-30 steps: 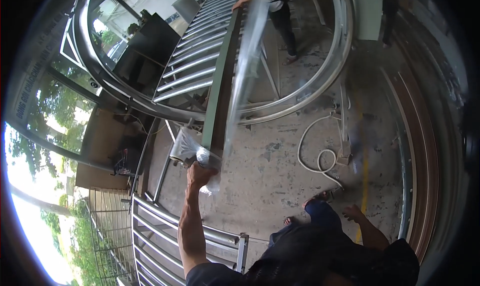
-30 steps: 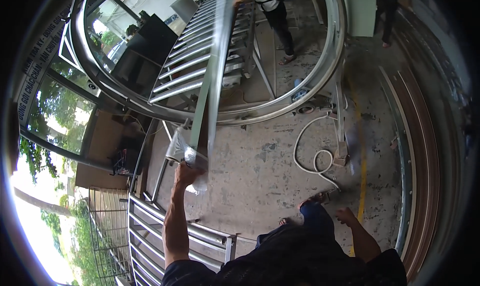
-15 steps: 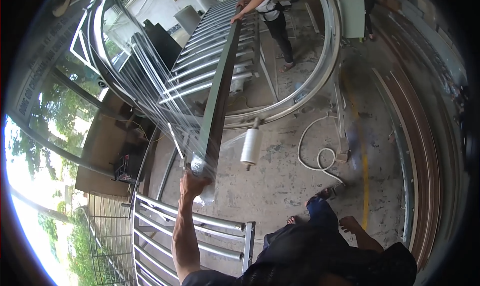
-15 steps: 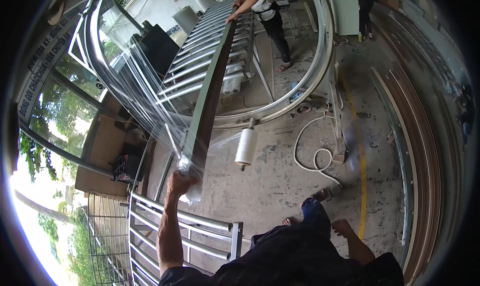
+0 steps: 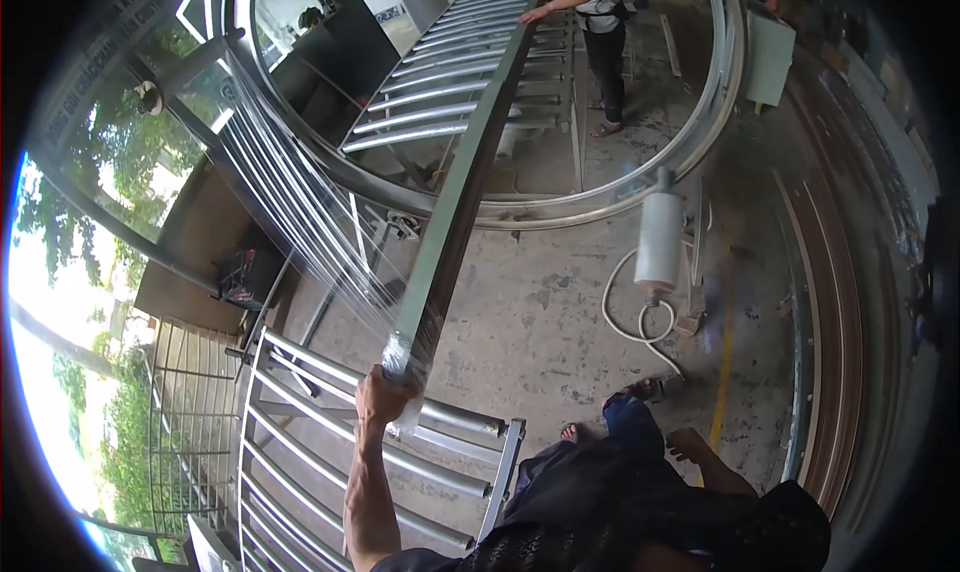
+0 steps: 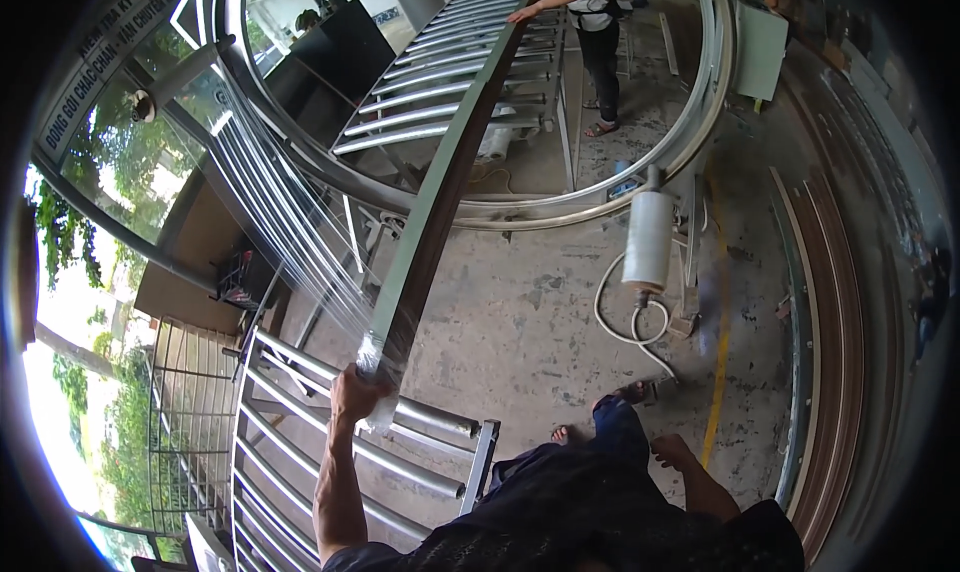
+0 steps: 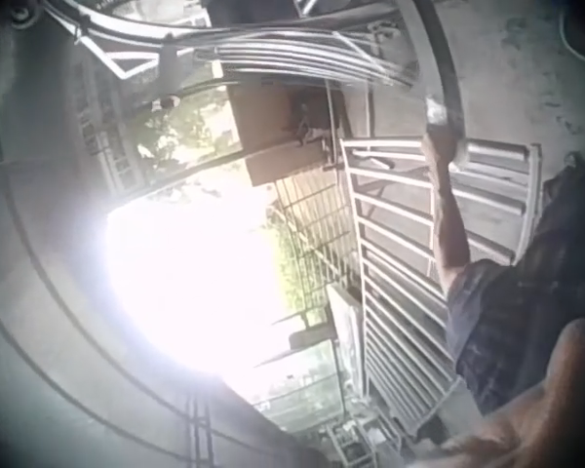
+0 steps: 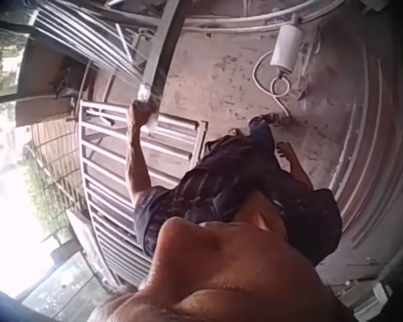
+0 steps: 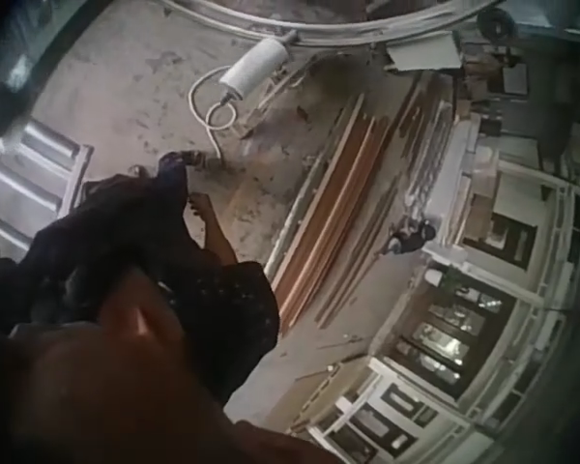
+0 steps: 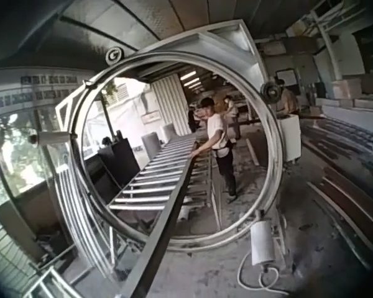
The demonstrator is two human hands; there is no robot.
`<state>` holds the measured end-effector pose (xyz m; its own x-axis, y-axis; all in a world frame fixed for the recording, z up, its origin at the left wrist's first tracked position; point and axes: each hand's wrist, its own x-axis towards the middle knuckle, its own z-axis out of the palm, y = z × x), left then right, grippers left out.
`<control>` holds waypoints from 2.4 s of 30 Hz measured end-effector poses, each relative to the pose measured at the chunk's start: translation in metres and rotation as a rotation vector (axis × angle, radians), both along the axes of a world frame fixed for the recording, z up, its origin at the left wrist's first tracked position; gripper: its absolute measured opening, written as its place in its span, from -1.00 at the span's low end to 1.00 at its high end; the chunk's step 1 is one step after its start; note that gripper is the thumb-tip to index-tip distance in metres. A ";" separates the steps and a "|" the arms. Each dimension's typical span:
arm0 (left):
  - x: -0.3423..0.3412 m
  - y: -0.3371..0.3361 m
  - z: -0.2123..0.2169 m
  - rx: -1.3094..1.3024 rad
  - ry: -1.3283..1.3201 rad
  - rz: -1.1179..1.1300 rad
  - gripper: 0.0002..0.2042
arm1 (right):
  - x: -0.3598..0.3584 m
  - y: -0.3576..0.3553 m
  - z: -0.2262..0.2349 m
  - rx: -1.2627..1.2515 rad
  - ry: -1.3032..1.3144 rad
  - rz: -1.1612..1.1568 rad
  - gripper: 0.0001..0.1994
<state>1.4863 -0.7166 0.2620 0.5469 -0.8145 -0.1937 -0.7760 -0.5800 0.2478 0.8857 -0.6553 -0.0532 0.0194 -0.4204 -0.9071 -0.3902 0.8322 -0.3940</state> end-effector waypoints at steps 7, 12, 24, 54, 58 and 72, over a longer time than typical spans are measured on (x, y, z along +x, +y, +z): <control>-0.001 0.022 -0.031 0.015 0.008 0.050 -0.42 | 0.002 -0.012 0.006 -0.018 0.033 -0.010 -0.67; -0.011 0.017 -0.035 -0.024 0.013 0.075 -0.43 | 0.013 -0.029 0.010 -0.087 0.036 0.012 -0.70; -0.017 0.001 -0.034 -0.053 -0.013 0.086 -0.45 | 0.023 -0.055 0.010 -0.276 -0.081 -0.039 -0.77; -0.009 -0.004 -0.031 -0.122 0.042 -0.028 -0.07 | 0.052 -0.008 -0.010 -0.247 0.069 -0.030 -0.66; 0.000 -0.021 -0.033 -0.168 -0.048 -0.088 0.16 | 0.060 -0.010 -0.009 -0.236 0.102 0.017 -0.68; -0.015 -0.060 -0.026 -0.118 -0.049 -0.081 -0.36 | 0.054 0.014 -0.020 -0.248 0.133 -0.096 -0.73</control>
